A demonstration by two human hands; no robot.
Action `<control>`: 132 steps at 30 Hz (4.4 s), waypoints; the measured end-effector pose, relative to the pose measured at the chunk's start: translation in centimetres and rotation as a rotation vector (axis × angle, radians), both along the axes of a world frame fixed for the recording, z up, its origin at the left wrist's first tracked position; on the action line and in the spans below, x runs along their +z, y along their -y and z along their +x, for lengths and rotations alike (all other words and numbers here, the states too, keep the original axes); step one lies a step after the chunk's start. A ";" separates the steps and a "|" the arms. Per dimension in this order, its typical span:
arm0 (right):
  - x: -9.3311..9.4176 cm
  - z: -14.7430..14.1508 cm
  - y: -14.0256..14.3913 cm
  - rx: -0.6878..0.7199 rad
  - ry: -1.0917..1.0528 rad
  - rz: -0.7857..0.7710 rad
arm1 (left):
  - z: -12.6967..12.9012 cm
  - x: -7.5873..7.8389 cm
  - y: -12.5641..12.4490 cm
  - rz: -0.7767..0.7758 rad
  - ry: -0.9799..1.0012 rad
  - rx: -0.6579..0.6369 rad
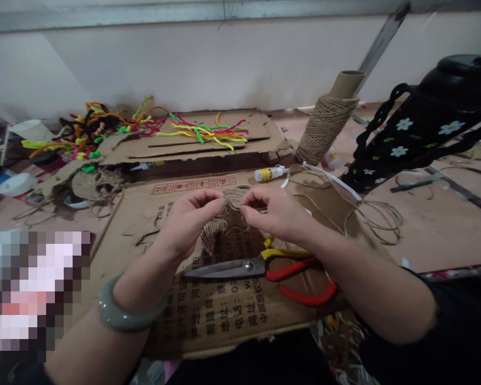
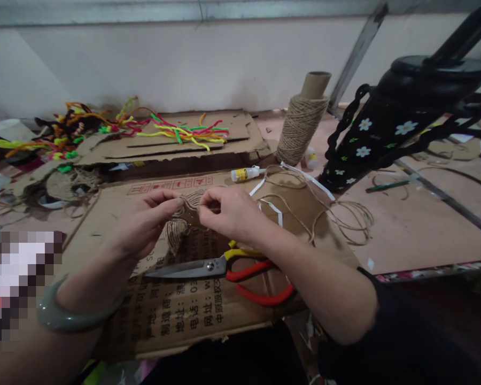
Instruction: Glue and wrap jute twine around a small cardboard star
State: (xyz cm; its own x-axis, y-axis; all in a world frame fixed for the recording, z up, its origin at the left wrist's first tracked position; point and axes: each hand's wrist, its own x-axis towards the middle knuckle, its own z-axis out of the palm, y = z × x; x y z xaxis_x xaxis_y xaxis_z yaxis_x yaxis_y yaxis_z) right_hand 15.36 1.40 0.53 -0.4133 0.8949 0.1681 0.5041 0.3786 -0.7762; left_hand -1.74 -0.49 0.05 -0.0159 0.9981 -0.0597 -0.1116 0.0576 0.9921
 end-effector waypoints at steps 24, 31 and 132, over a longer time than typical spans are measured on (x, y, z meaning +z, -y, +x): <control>-0.2 0.1 -0.4 0.026 -0.105 -0.066 | 0.3 0.2 0.3 -0.009 -0.005 -0.050; -0.3 0.1 -0.3 0.019 -0.083 -0.078 | 0.3 0.1 0.2 -0.008 -0.022 -0.039; 0.5 1.0 -0.9 0.181 0.034 -0.061 | 0.3 0.5 0.6 -0.105 -0.265 -0.200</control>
